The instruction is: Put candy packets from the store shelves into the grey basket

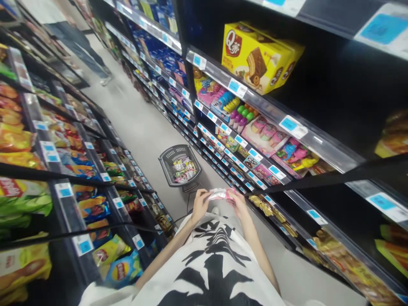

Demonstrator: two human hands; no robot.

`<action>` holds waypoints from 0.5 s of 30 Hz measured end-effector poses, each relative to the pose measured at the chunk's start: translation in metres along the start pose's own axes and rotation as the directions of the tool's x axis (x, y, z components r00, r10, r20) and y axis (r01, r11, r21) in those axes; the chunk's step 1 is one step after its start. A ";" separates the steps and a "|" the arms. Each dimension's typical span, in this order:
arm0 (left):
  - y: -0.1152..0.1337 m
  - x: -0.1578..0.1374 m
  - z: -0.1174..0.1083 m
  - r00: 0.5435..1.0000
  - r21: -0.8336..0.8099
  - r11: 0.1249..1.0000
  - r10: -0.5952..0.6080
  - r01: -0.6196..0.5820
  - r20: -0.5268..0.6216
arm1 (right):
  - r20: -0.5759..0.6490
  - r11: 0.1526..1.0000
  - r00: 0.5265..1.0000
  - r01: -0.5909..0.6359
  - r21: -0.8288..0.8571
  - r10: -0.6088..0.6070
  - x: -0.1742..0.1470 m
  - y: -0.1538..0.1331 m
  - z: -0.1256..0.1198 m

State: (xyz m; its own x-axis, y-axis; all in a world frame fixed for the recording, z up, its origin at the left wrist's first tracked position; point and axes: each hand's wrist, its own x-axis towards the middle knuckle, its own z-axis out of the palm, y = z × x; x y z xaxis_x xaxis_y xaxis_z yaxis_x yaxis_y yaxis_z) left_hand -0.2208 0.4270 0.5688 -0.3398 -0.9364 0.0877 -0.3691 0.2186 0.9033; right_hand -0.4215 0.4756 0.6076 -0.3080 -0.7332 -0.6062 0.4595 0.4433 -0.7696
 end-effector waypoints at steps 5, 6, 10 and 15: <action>-0.010 0.013 -0.005 0.995 -0.077 0.993 -0.087 0.090 0.038 | -0.094 0.978 0.993 0.053 -0.201 -0.073 0.021 0.014 -0.004; -0.014 0.017 -0.004 0.988 -0.061 0.987 -0.142 0.146 0.065 | -0.070 0.982 0.996 0.035 -0.184 -0.048 0.024 0.016 -0.006; -0.044 0.035 0.010 0.919 -0.008 0.938 -0.339 0.347 0.203 | 0.170 0.989 0.975 -0.137 -0.065 0.146 0.037 0.023 -0.008; -0.088 0.072 0.028 0.821 -0.043 0.896 -0.384 0.441 0.421 | 0.129 0.978 0.974 -0.168 -0.127 0.184 0.064 0.027 0.004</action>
State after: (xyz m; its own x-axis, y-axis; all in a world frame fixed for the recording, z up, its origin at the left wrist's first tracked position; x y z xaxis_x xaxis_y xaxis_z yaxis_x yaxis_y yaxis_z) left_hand -0.2368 0.3477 0.4836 -0.5017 -0.7376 -0.4520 -0.4437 -0.2292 0.8664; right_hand -0.4255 0.4391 0.5488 -0.1078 -0.6996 -0.7063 0.3955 0.6217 -0.6761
